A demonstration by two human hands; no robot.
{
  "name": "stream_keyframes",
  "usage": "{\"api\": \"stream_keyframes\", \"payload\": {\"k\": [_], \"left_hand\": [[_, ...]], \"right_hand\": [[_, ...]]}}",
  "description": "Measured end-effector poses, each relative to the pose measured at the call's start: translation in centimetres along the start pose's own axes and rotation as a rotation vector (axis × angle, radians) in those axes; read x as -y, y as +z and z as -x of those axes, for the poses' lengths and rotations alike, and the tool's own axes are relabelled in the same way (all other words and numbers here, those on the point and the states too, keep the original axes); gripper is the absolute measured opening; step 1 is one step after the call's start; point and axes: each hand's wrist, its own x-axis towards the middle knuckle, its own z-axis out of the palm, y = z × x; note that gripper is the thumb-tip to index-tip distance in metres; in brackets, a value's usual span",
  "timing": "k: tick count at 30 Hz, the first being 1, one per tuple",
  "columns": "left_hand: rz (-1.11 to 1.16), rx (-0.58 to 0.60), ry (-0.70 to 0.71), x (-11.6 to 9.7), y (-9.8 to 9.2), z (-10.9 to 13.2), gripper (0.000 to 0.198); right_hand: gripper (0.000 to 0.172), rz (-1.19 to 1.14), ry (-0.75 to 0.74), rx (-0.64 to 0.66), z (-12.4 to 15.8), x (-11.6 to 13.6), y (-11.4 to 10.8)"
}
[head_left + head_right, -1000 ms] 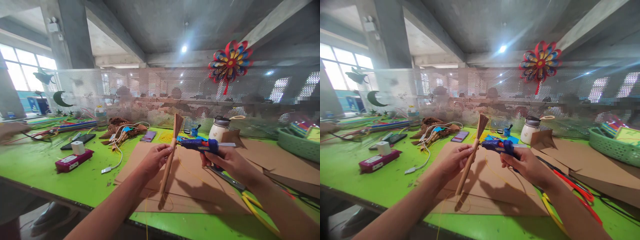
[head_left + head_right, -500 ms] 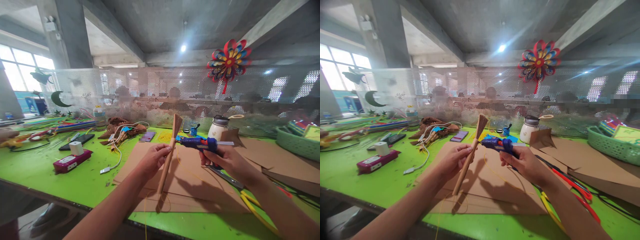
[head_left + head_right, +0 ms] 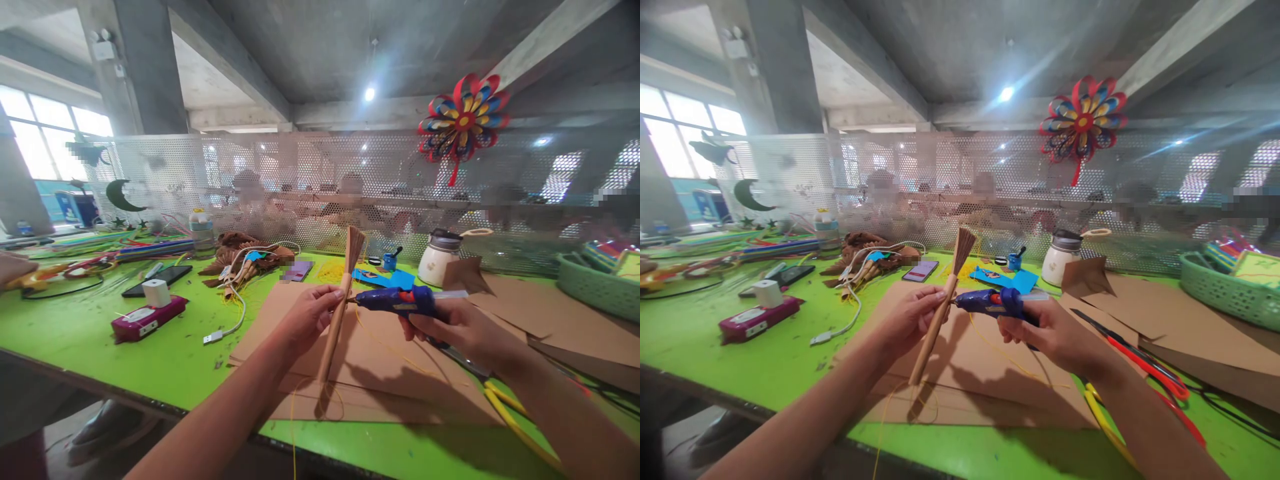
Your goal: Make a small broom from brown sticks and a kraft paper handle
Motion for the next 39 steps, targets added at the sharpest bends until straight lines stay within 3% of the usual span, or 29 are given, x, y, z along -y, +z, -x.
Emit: {"api": "stream_keyframes", "payload": {"k": [8, 15, 22, 32, 39], "left_hand": [[0.01, 0.013, -0.013, 0.08, -0.1, 0.02, 0.02], [0.007, -0.015, -0.025, -0.06, 0.01, -0.05, 0.019], [-0.007, -0.035, -0.019, 0.13, -0.17, -0.26, 0.024], [-0.029, -0.026, -0.017, 0.27, -0.34, -0.44, 0.02], [-0.002, -0.019, -0.004, 0.28, -0.43, -0.55, 0.019]], "right_hand": [[0.033, 0.005, -0.044, -0.067, -0.28, 0.17, 0.04], [0.034, 0.002, -0.01, 0.019, -0.16, 0.25, 0.37], [0.03, 0.004, -0.082, 0.096, 0.11, 0.41, 0.32], [0.033, 0.026, 0.018, -0.074, -0.22, 0.21, 0.54], [0.034, 0.015, -0.05, 0.085, -0.07, 0.48, 0.57]]}}
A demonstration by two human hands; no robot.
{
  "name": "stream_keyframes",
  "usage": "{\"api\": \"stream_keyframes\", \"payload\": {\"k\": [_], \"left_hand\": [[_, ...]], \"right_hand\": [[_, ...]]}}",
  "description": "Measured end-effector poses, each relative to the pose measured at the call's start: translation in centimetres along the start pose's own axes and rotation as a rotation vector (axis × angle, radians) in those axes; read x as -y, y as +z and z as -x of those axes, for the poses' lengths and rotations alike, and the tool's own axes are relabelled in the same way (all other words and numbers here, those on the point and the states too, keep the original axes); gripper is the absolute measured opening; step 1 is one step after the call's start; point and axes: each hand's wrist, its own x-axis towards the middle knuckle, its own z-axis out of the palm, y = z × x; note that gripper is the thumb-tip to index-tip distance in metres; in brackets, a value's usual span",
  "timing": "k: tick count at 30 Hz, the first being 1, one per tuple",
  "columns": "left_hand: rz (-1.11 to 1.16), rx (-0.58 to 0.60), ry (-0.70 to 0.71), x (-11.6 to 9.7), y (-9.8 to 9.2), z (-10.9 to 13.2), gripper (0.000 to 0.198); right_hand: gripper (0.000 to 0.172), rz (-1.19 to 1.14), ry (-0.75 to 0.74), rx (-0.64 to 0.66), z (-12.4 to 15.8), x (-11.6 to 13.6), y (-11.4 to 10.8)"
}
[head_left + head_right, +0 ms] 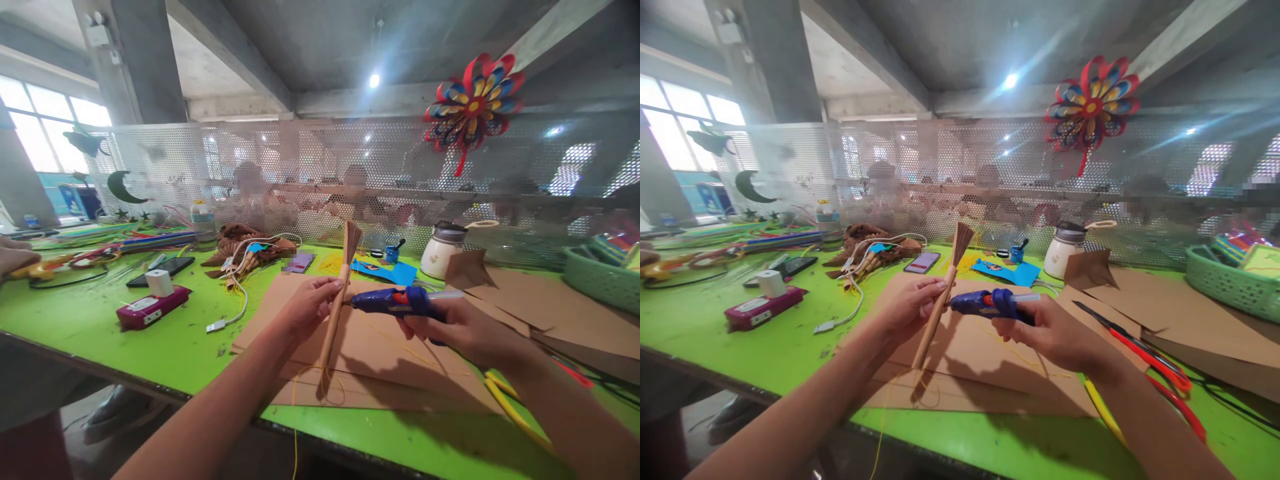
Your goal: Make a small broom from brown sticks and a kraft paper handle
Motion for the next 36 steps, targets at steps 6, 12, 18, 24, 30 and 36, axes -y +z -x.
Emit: {"api": "stream_keyframes", "payload": {"k": [6, 12, 18, 24, 30, 36], "left_hand": [[0.02, -0.021, -0.005, 0.0, 0.0, 0.0, 0.018], [0.016, -0.048, -0.001, 0.2, -0.2, -0.1, 0.02], [-0.019, -0.051, -0.012, 0.2, -0.3, -0.2, 0.025], [-0.043, -0.014, -0.013, 0.3, -0.3, -0.1, 0.023], [-0.047, 0.017, -0.034, 0.1, -0.1, 0.1, 0.023], [-0.031, -0.012, -0.044, -0.2, 0.4, 0.3, 0.023]], "right_hand": [[0.031, 0.009, -0.04, 0.08, 0.1, -0.1, -0.1], [0.03, -0.009, -0.005, 0.106, 0.1, 0.1, 0.1], [0.03, -0.062, -0.013, 0.016, 0.0, 0.4, 0.3], [0.029, -0.041, 0.038, -0.125, -0.3, -0.2, 0.3], [0.029, 0.009, 0.022, -0.227, -0.7, -0.4, 0.5], [0.03, 0.047, 0.008, -0.291, -0.8, -0.9, 0.6]]}}
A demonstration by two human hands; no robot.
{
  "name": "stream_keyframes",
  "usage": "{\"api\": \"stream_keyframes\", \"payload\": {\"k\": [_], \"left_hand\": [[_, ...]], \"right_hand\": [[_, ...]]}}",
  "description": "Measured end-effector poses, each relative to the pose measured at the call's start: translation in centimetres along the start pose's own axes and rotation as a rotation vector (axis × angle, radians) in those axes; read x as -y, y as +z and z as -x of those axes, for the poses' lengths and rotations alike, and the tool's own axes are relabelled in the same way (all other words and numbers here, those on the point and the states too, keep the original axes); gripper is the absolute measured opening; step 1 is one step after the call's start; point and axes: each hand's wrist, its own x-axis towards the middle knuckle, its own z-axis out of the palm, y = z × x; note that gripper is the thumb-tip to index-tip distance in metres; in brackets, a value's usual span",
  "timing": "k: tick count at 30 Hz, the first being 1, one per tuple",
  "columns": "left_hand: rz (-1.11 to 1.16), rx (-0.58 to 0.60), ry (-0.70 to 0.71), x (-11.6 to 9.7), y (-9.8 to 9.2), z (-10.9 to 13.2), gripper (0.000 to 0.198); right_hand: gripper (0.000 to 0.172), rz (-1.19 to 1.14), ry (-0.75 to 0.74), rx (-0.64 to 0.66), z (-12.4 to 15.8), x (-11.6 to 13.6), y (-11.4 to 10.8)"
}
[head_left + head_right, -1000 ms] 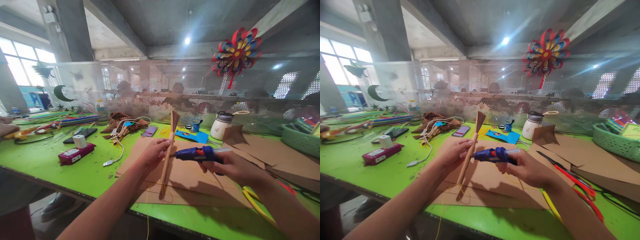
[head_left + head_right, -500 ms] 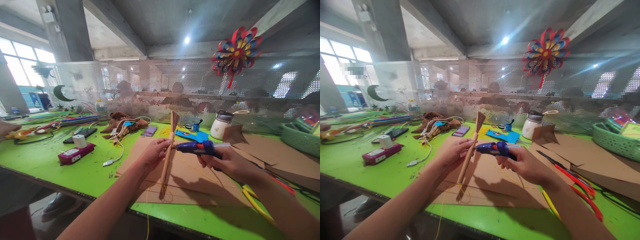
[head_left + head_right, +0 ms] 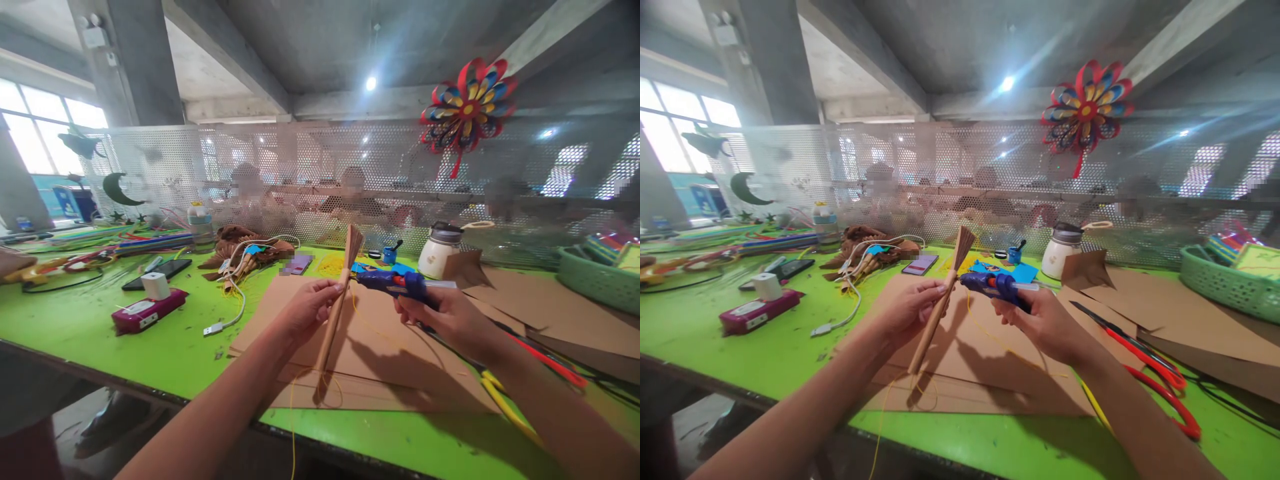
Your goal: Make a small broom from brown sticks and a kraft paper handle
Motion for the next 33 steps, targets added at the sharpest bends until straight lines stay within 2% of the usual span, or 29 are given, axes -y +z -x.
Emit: {"api": "stream_keyframes", "payload": {"k": [6, 22, 33], "left_hand": [[-0.017, 0.0, 0.003, 0.09, -0.04, -0.01, 0.021], [0.004, -0.018, 0.008, 0.04, 0.08, 0.09, 0.022], [-0.016, -0.025, 0.0, 0.0, 0.02, 0.07, 0.023]], "right_hand": [[0.031, 0.015, -0.01, -0.015, -0.02, -0.52, 0.03], [0.031, 0.045, -0.005, -0.009, 0.1, 0.06, 0.02], [0.035, 0.063, -0.011, -0.054, 0.07, 0.04, -0.07]]}}
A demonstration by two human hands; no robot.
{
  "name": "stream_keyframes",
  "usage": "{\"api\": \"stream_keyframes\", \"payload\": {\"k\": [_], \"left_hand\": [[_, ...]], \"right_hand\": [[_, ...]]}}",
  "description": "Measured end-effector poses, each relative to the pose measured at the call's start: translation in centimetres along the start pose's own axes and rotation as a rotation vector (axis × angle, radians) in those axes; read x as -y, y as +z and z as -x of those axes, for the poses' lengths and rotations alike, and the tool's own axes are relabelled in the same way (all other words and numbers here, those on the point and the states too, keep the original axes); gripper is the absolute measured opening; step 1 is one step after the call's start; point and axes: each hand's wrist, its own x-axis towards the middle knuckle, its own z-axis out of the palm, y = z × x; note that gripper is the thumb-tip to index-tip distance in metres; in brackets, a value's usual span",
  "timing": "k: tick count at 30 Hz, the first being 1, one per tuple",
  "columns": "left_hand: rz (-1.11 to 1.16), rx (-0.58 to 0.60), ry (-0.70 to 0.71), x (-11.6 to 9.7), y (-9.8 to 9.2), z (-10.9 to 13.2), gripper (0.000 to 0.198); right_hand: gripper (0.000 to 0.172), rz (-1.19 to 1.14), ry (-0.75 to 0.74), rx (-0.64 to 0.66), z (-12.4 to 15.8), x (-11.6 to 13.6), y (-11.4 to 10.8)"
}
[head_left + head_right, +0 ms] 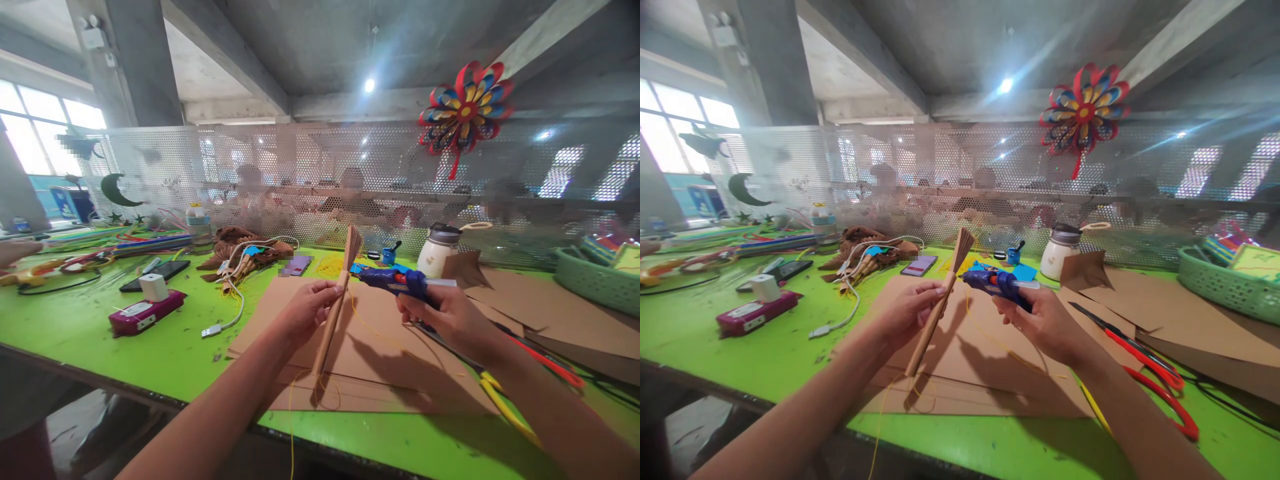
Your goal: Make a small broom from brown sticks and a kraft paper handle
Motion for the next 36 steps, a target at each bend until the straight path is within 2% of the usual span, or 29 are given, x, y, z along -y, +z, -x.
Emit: {"api": "stream_keyframes", "payload": {"k": [10, 18, 29, 36], "left_hand": [[0.006, 0.035, 0.005, -0.02, 0.07, 0.06, 0.02], [0.009, 0.017, 0.001, 0.02, 0.09, 0.06, 0.022], [0.002, 0.006, 0.031, 0.13, -0.01, -0.04, 0.018], [0.043, 0.042, 0.014, 0.23, -0.33, -0.17, 0.017]], "right_hand": [[0.031, -0.006, 0.008, 0.035, 0.06, 0.06, 0.06], [0.03, -0.005, 0.02, 0.07, 0.16, 0.06, -0.02], [0.028, -0.029, 0.026, 0.047, -0.02, -0.04, 0.12], [0.03, 0.002, 0.011, 0.12, 0.32, 0.43, -0.12]]}}
